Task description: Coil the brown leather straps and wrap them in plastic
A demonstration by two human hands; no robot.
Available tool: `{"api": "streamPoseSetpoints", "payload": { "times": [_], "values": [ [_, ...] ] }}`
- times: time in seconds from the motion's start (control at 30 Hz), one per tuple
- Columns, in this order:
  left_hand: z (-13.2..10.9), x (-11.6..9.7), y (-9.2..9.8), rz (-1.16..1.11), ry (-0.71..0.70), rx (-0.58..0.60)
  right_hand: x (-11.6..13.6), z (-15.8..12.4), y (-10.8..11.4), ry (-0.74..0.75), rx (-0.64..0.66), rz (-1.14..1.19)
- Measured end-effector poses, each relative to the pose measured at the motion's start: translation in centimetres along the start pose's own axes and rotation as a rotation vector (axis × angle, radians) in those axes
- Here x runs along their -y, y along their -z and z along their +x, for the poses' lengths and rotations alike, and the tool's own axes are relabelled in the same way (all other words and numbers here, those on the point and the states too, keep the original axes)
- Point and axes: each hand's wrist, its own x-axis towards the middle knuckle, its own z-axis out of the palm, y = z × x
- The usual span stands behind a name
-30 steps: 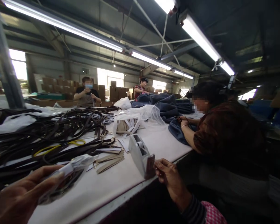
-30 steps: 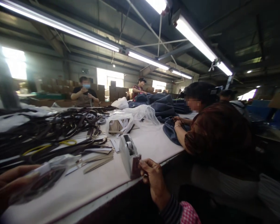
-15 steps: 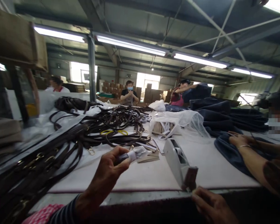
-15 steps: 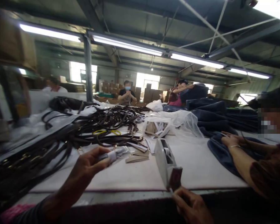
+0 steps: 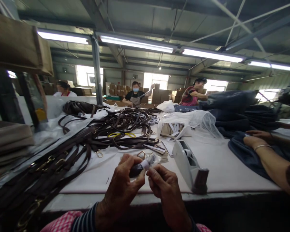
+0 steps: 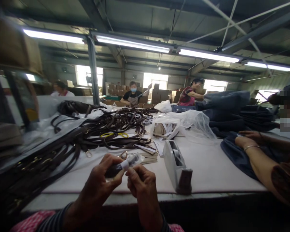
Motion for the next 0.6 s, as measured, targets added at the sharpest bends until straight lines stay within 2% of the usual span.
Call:
{"api": "streamPoseSetpoints", "payload": {
  "times": [0.2,0.3,0.37,0.5,0.6],
  "values": [
    [-0.3,1.2,-0.3,0.108,-0.17,-0.095,-0.9,1.3,-0.3,-0.11,-0.014,0.021],
    [-0.3,1.0,-0.2,0.103,-0.159,-0.127,-1.4,1.7,-0.6,-0.156,0.005,0.064],
    [-0.1,0.4,0.1,0.026,-0.03,-0.109,-1.9,1.9,-0.9,-0.122,0.018,0.086],
    [0.4,-0.5,0.5,-0.309,0.357,-0.041,-3.2,2.7,-1.6,-0.038,-0.04,0.083],
    [0.5,-0.3,0.7,-0.517,0.506,-0.016,-4.5,2.9,-2.0,0.003,-0.049,0.028]
  ]
}}
